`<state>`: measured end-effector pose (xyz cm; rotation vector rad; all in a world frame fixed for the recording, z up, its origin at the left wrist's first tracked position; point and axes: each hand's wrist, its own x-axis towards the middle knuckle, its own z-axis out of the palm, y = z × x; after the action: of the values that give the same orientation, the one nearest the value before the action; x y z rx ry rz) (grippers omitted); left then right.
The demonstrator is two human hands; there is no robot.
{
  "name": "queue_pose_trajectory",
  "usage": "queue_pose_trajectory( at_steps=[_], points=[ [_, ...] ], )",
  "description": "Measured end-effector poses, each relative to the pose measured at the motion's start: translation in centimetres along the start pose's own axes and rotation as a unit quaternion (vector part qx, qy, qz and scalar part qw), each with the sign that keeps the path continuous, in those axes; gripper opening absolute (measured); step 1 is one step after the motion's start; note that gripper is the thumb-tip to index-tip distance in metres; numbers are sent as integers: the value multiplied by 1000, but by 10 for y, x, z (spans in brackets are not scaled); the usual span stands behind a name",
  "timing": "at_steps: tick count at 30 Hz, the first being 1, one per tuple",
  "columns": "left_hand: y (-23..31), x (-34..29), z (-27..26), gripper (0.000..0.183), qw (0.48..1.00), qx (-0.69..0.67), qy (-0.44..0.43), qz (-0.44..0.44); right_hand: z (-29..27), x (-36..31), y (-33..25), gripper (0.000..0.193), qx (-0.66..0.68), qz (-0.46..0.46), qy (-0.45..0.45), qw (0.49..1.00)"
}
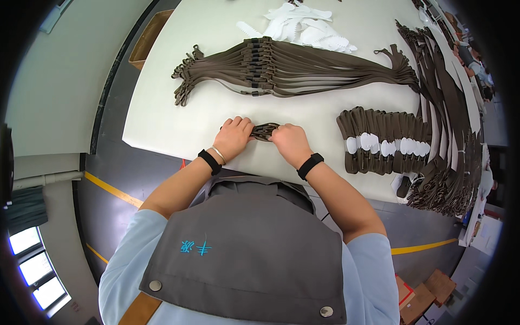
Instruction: The person folds olive-green fabric straps and inserts white foam spacers into them at a long assembly table. They repeatedly pick up a strap, fold it, insert a foam piece, and place the finished unit on a growing pile.
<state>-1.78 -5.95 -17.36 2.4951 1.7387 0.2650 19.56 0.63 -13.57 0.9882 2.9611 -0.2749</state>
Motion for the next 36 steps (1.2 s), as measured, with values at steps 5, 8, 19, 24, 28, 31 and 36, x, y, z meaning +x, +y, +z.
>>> queue_pose_trajectory(
  at_steps=[5, 8, 19, 24, 28, 31, 36],
  points=[
    [1, 0, -2, 29, 1000, 2, -7, -2, -8, 11, -5, 23, -41, -8, 24, 999],
    [1, 1, -3, 28, 1000, 6, -9, 3, -19, 20, -2, 34, -48, -62, 58, 995],
    [1, 2, -7, 34, 999, 13, -30, 7, -2, 47, 14, 40, 102, -18, -123, 987],
    [2, 1, -7, 32, 999, 6, -41, -13, -32, 32, 3, 32, 22, -138, 27, 990],
    [3, 2, -9, 31, 999, 15, -29, -4, -20, 22, 12, 23, -30, -190, 22, 981],
    [1, 1, -3, 31, 999, 16, -29, -1, -16, 21, 7, 25, -38, -155, 42, 986],
    [0, 1, -1, 31, 999, 31, -24, -3, -17, 29, -2, 28, 14, -65, -4, 998]
  ],
)
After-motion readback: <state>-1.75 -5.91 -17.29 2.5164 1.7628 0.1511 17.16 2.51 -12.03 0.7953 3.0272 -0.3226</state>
